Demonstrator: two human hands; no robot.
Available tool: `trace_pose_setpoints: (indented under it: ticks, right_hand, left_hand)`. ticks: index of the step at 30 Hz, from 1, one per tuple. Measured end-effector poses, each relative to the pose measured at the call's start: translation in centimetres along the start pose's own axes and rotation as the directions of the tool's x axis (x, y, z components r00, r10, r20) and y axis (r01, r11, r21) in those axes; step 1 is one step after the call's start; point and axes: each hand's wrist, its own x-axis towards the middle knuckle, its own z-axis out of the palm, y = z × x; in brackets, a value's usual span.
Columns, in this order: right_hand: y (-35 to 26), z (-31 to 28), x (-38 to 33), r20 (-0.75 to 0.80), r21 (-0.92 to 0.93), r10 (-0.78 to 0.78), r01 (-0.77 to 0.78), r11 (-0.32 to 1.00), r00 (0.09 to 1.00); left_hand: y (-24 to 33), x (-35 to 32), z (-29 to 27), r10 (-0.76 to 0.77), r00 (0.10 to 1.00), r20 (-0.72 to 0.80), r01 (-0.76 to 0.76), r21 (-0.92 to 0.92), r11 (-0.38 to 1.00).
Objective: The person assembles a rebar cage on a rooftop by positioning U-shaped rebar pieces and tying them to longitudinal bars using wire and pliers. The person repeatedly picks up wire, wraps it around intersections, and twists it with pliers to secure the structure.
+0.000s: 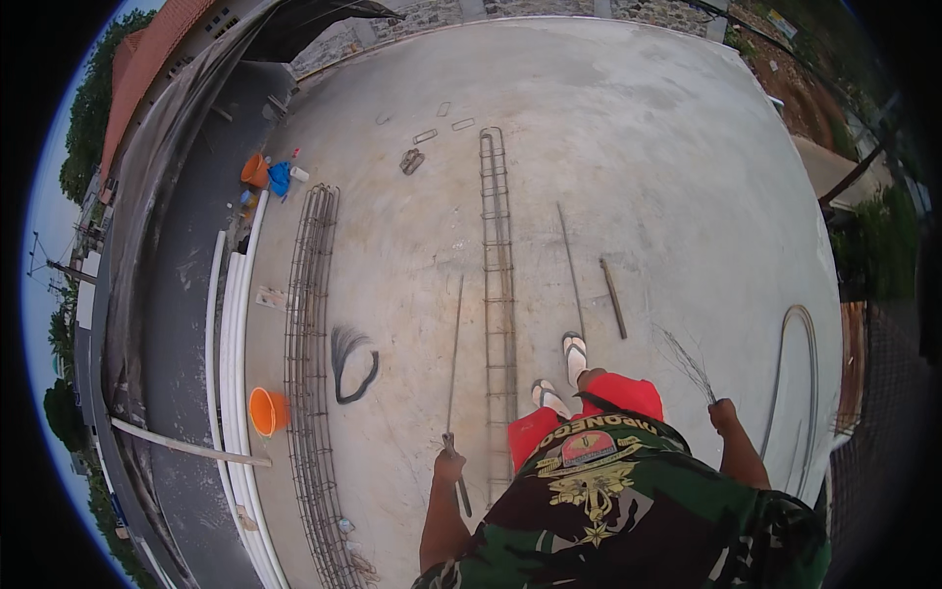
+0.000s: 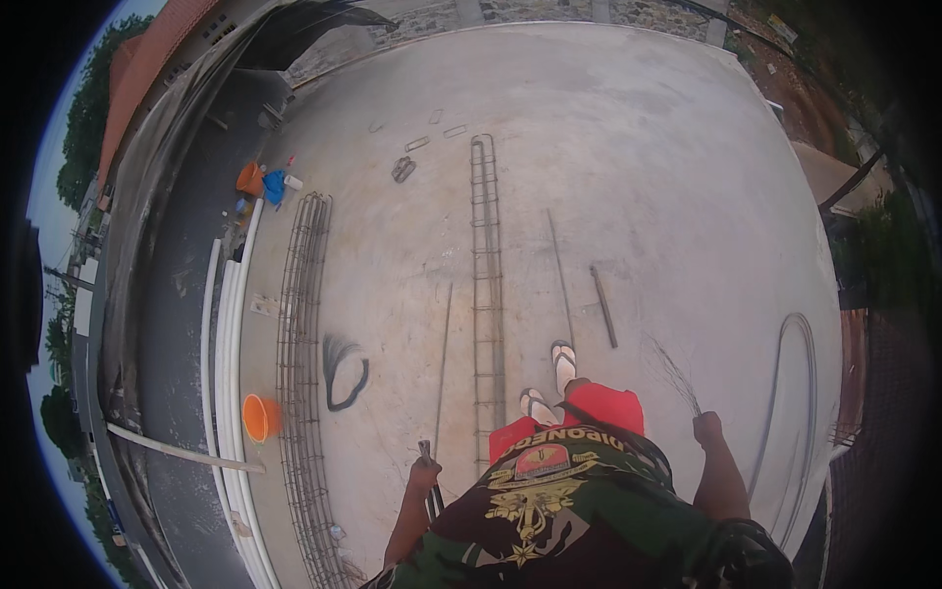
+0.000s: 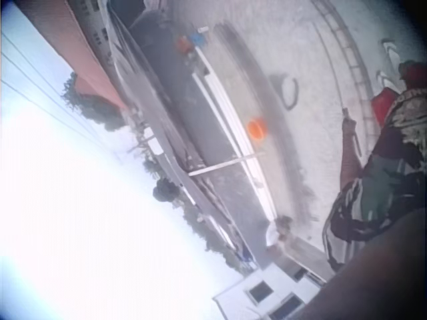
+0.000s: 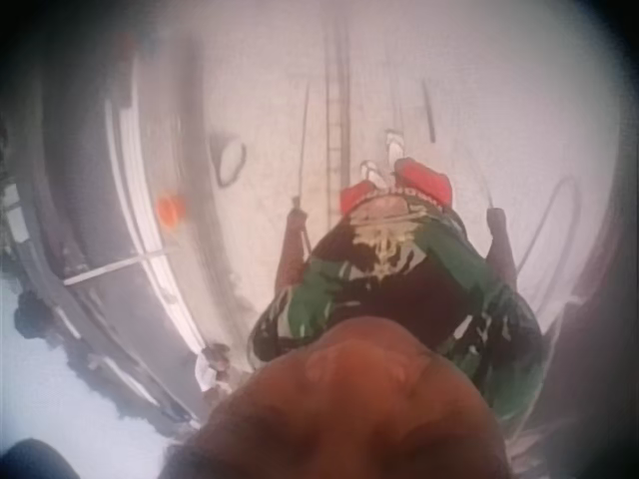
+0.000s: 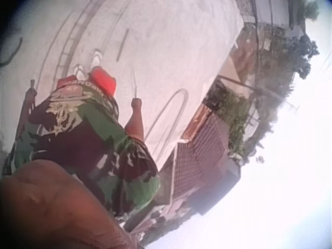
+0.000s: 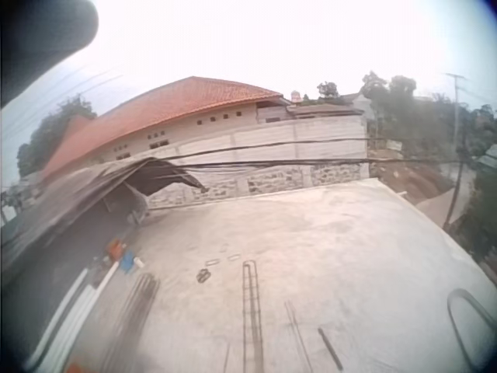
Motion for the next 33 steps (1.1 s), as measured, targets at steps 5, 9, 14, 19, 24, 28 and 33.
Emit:
trace_pose_setpoints:
  ticks: [5, 9, 14, 19, 24, 28, 33]
  right_hand:
    - [-3.3, 0.2, 3.7, -0.113, 0.052, -0.163, 0.169, 0.984, 0.980]
    - [-6.8, -1.0, 6.0, -0.143, 0.070, -0.249, 0.261, 0.963, 0.958]
    - [-7.1, -4.3, 6.9, -0.113, 0.137, -0.184, 0.199, 0.970, 0.976]
    - [-1.2, -5.7, 10.2, 0.035, 0.115, -0.080, 0.076, 0.990, 0.996]
    - [-2.7, -11.2, 13.8, 0.174, -0.018, 0.015, -0.012, 1.000, 0.985]
    - [-6.7, -17.1, 19.7, 0.208, -0.157, -0.097, 0.131, 0.979, 0.973]
    - [-16.8, -22.1, 24.7, 0.269, -0.056, -0.123, 0.143, 0.988, 0.955]
  left_hand:
    - [4.1, -3.0, 1.6, -0.147, 0.966, 0.212, 0.082, 0.288, 0.954]
    - [1.9, -5.9, 2.8, -0.035, 0.979, 0.199, -0.047, 0.395, 0.918]
    - [8.9, -5.5, 4.0, -0.465, 0.883, 0.070, 0.430, 0.278, 0.859]
    - [12.2, 0.5, 6.9, -0.392, 0.918, 0.067, 0.363, 0.260, 0.895]
    - [22.4, -0.1, 8.9, -0.406, 0.914, -0.001, 0.406, -0.023, 0.914]
    - [19.6, -0.4, 13.8, -0.398, 0.917, -0.031, 0.395, -0.082, 0.915]
    - [23.8, -2.3, 17.3, -0.557, 0.826, 0.079, 0.559, 0.002, 0.829]
